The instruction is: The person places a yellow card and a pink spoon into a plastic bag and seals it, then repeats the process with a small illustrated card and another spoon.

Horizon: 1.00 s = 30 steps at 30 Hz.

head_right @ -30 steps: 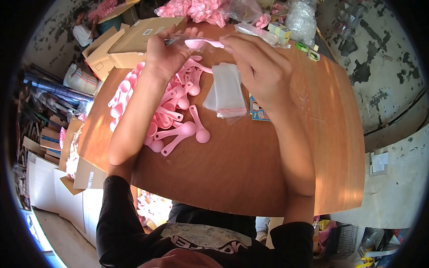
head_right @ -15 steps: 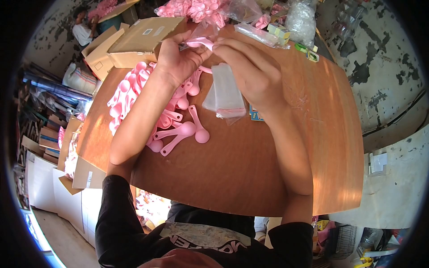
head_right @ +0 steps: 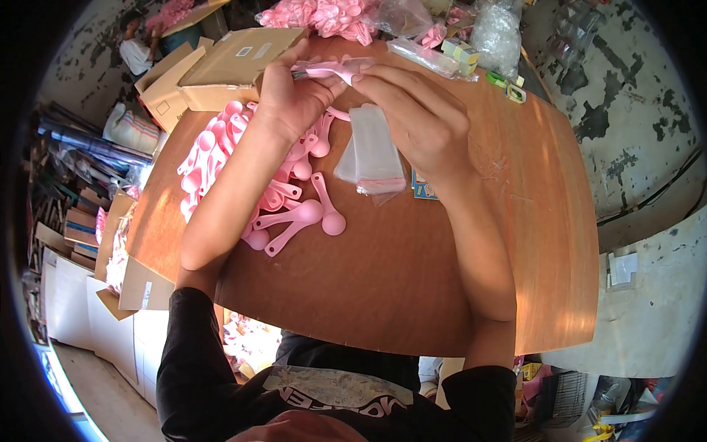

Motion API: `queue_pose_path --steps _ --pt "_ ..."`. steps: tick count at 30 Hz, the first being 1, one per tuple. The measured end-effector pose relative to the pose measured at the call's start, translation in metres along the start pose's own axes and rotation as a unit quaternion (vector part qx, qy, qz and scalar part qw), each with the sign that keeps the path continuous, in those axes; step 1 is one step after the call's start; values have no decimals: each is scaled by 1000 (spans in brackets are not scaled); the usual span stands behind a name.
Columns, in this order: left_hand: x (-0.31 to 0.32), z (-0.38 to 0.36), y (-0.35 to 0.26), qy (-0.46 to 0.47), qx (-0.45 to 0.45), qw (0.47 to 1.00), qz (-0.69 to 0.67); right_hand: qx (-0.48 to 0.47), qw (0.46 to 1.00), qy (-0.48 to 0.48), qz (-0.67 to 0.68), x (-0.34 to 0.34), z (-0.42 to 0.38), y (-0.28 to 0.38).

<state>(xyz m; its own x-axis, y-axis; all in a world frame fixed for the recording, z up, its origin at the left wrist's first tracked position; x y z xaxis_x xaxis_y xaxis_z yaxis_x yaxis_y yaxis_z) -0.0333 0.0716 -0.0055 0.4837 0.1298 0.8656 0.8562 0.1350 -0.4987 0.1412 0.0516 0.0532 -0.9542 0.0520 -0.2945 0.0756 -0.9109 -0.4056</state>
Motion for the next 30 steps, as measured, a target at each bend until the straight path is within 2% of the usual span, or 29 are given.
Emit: queue_pose_path --steps 1,3,4,6,10,12,13,15,19,22,24,25,27,28,30 --pt "2 0 4 4 -22 1000 -9 -1 1000 0 0 0 0 2" --pt "1 2 7 11 -31 999 -5 64 998 4 3 1 -2 0" --pt "1 3 9 17 -42 999 0 64 998 4 3 0 0 -2" --pt "-1 4 11 3 -42 999 -1 8 997 17 -81 -3 6 2" --pt "-3 6 14 8 -62 998 -14 42 998 25 -48 -1 7 -4" --pt "-1 6 16 22 -68 997 -3 148 985 40 79 4 0 -13" --pt "1 5 17 35 -73 997 8 149 985 40 79 3 -2 -13" --pt "-1 9 19 52 -88 995 2 262 943 66 192 8 -15 -23" --pt "-8 16 24 58 -123 991 13 192 976 47 90 -4 -3 -22" --pt "-3 13 26 83 -125 988 25 186 972 103 105 -2 -5 -22" --pt "2 7 25 75 -116 988 70 238 947 93 196 3 -12 -26" --pt "3 5 24 66 -108 985 114 238 947 93 196 2 -11 -25" --pt "2 6 25 52 -117 987 101 313 909 100 256 7 -15 -26" --pt "1 6 26 38 -126 987 87 313 909 100 256 8 -16 -26" --pt "2 4 26 34 -133 987 90 246 948 44 198 2 -11 -24"
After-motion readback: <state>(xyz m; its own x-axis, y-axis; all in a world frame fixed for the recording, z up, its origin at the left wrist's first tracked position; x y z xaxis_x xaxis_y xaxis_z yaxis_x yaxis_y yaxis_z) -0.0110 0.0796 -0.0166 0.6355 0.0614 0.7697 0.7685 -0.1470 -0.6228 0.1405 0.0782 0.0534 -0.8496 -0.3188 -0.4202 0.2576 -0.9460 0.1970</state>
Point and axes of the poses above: each hand's wrist, its own z-axis towards the middle knuckle, its own x-axis out of the palm, y = z × x, the point moved 6 cm from there along z, towards the middle knuckle, and after that the axes turned 12 degrees about -x, right-handed, at the moved point
